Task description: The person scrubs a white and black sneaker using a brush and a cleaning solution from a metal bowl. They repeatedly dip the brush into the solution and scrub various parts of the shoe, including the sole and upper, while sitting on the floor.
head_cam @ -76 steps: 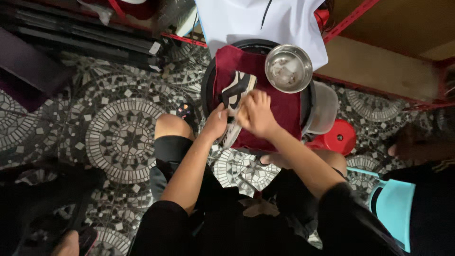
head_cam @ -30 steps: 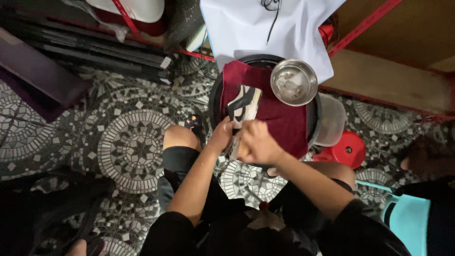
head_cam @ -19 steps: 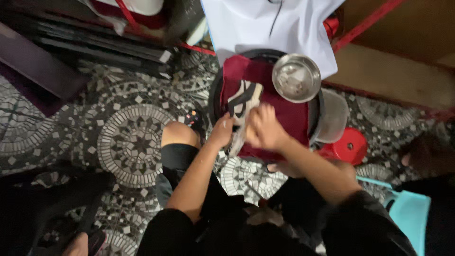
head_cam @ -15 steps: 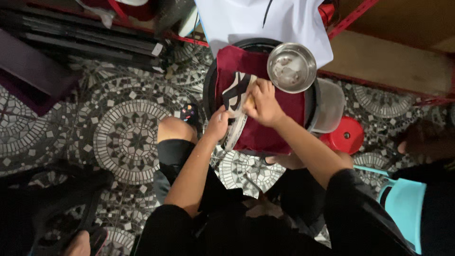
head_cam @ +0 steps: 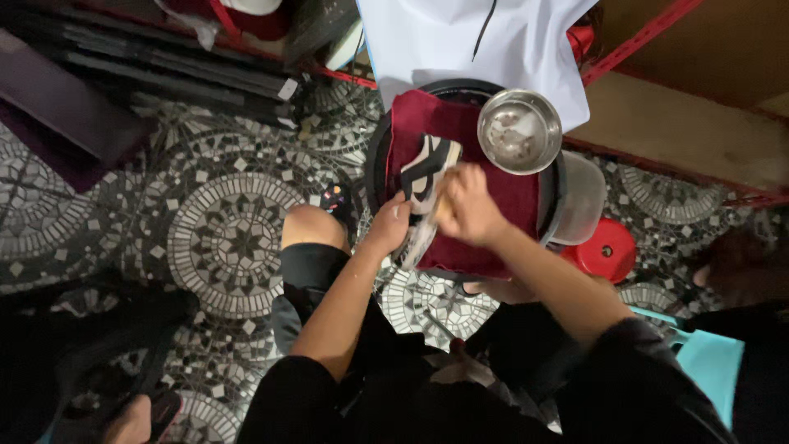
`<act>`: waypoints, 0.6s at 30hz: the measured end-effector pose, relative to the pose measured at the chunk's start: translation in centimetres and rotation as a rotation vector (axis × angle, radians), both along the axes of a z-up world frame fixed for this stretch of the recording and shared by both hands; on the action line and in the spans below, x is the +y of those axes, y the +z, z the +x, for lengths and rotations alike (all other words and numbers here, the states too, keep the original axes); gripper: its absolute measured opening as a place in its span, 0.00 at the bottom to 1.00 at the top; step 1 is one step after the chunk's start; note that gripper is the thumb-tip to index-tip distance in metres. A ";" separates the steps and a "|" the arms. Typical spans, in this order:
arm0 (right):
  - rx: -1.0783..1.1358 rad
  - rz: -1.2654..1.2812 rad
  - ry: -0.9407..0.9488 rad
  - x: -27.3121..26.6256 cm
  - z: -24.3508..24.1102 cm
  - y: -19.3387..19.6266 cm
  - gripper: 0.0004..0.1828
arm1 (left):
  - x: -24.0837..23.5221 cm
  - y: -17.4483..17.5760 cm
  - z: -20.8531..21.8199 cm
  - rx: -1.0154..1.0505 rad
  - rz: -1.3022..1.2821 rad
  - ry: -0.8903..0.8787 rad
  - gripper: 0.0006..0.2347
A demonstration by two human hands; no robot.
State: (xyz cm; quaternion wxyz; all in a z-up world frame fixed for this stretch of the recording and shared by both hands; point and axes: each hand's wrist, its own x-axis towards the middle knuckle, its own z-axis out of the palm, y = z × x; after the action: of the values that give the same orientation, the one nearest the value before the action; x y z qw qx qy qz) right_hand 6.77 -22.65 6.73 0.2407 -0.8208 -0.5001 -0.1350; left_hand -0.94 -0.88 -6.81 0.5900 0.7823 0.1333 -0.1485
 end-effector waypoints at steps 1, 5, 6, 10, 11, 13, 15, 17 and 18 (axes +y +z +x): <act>0.005 -0.007 0.003 -0.3 1.3 -0.4 0.33 | -0.4 1.2 -0.1 0.005 -0.007 0.003 0.29; 0.043 -0.012 -0.138 -0.1 2.4 -0.3 0.32 | -0.1 3.5 0.6 -0.070 -0.009 -0.014 0.27; -0.001 -0.030 -0.101 0.7 1.3 -0.1 0.32 | 0.4 3.4 0.2 -0.063 -0.041 0.016 0.27; 0.120 -0.011 -0.023 0.3 0.6 -0.6 0.38 | -0.6 2.5 0.3 -0.079 0.000 0.009 0.27; 0.036 -0.019 -0.078 -0.1 2.5 -0.5 0.31 | -0.6 3.1 0.7 -0.098 -0.003 0.006 0.27; -0.028 -0.016 -0.161 0.0 3.1 -0.7 0.24 | -0.2 4.4 -0.2 -0.097 0.003 -0.024 0.28; 0.022 -0.007 -0.152 0.4 3.4 -0.4 0.34 | -0.2 6.1 0.0 -0.050 0.024 0.039 0.26; 0.071 -0.017 -0.097 0.9 0.0 -0.7 0.36 | 0.0 4.2 0.0 -0.051 0.031 0.037 0.26; 0.138 -0.041 -0.041 0.8 -1.9 -0.9 0.38 | -0.3 3.2 -0.4 -0.034 0.026 0.035 0.26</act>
State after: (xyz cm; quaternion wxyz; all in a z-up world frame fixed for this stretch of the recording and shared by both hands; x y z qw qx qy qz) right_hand 4.87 -21.82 5.84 0.2547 -0.8431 -0.4680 -0.0730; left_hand -1.31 -1.20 -3.60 0.5845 0.7899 0.1390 -0.1230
